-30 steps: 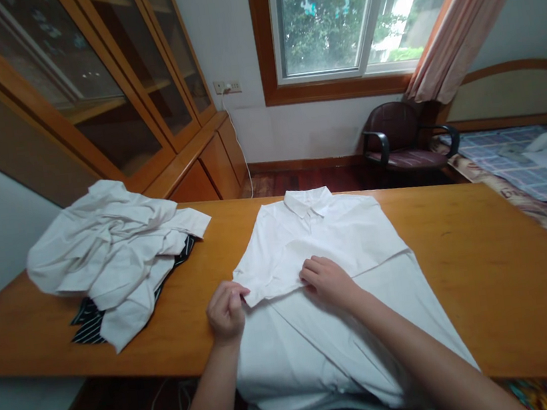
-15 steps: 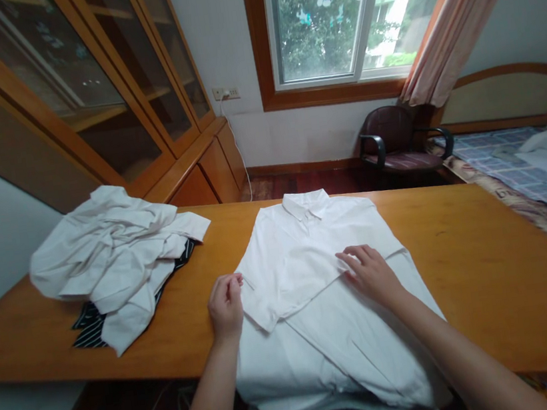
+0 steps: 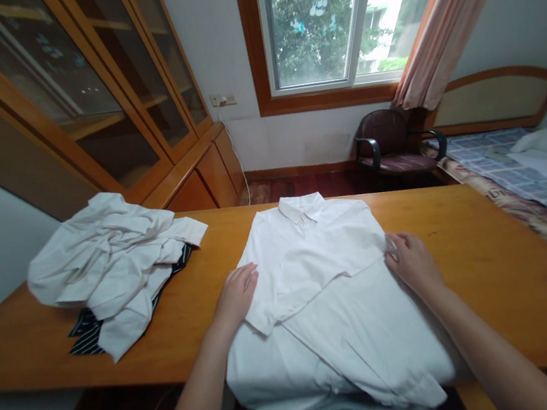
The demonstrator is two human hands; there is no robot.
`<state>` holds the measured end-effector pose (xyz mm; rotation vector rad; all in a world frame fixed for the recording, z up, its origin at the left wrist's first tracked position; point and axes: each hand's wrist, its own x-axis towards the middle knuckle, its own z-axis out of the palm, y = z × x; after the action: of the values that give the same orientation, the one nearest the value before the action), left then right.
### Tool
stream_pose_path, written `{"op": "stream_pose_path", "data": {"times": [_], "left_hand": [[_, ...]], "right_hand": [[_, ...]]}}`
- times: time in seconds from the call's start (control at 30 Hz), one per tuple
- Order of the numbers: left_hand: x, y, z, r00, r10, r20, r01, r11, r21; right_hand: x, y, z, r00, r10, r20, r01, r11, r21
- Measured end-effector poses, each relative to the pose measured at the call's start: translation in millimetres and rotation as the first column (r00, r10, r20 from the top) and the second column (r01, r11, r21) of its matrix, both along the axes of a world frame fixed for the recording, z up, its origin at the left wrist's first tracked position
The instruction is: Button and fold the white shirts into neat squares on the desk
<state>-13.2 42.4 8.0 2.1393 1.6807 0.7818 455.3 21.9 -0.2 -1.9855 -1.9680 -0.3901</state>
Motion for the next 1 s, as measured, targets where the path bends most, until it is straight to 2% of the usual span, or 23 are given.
{"op": "stream_pose_path", "data": {"times": [0.13, 0.23, 0.53, 0.67, 0.83, 1.0], "left_hand": [[5.8, 13.6, 1.4, 0.996, -0.04, -0.074, 0.033, 0.995, -0.09], [10.0, 20.7, -2.8, 0.994, -0.042, -0.106, 0.027, 0.991, -0.134], [7.5, 35.2, -16.9, 0.994, -0.041, -0.106, 0.018, 0.977, -0.21], [3.8, 49.7, -16.2, 0.996, -0.049, -0.075, 0.033, 0.978, -0.204], [2.4, 65.2, -10.3, 0.998, -0.057, -0.041, 0.048, 0.98, -0.191], [9.5, 51.8, 1.9, 0.994, -0.065, -0.092, 0.058, 0.995, -0.08]], "right_hand": [[14.8, 11.9, -3.6, 0.996, 0.081, -0.028, -0.084, 0.992, -0.093], [25.6, 15.9, -4.7, 0.993, 0.112, -0.048, -0.116, 0.988, -0.103], [37.3, 16.0, -4.8, 0.993, -0.044, -0.107, 0.04, 0.998, -0.039], [33.2, 20.8, -4.0, 0.989, -0.091, -0.117, 0.09, 0.996, -0.018], [26.9, 29.2, -4.4, 0.985, -0.065, -0.159, 0.067, 0.998, 0.01], [21.2, 27.3, -7.2, 0.995, -0.009, -0.096, 0.009, 1.0, -0.005]]}}
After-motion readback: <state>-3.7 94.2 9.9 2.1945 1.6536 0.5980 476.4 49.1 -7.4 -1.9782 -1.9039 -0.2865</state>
